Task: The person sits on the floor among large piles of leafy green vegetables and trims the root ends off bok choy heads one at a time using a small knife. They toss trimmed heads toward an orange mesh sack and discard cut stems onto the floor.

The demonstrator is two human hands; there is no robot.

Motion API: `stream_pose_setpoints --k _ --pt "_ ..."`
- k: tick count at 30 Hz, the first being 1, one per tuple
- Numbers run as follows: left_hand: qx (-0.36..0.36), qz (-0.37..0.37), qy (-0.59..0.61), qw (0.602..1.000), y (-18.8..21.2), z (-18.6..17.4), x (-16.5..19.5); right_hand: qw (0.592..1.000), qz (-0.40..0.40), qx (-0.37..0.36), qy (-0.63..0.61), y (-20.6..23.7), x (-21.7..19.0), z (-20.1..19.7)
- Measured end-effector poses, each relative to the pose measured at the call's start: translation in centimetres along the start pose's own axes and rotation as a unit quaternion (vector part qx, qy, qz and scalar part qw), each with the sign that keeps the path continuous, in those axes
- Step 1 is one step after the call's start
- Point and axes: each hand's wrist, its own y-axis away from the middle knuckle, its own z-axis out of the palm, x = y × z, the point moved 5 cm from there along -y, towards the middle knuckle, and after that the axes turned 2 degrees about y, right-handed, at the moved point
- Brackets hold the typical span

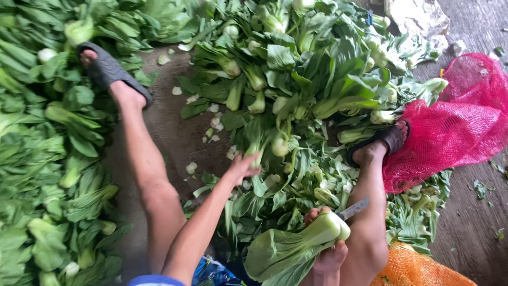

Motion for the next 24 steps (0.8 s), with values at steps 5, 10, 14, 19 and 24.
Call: stream_pose_setpoints --k 5,10,14,19,24 --pt "0.176 0.174 -0.347 0.905 10.0 -4.8 -0.8 0.995 0.018 -0.017 0.097 0.0 0.2 -0.1" --pt "0.242 0.38 -0.309 0.838 18.3 -6.9 -0.1 0.973 0.025 -0.024 0.227 0.2 0.2 2.0" --pt "0.116 0.499 -0.182 0.839 21.3 -5.7 0.1 0.924 0.04 -0.052 0.378 0.5 1.1 5.4" --pt "-0.031 0.414 -0.068 0.907 22.3 -3.0 -1.5 0.8 0.035 -0.057 0.596 1.2 2.3 10.2" --pt "-0.033 0.439 -0.212 0.873 24.4 -1.4 -1.7 0.612 -0.018 -0.145 0.777 1.2 1.7 15.2"
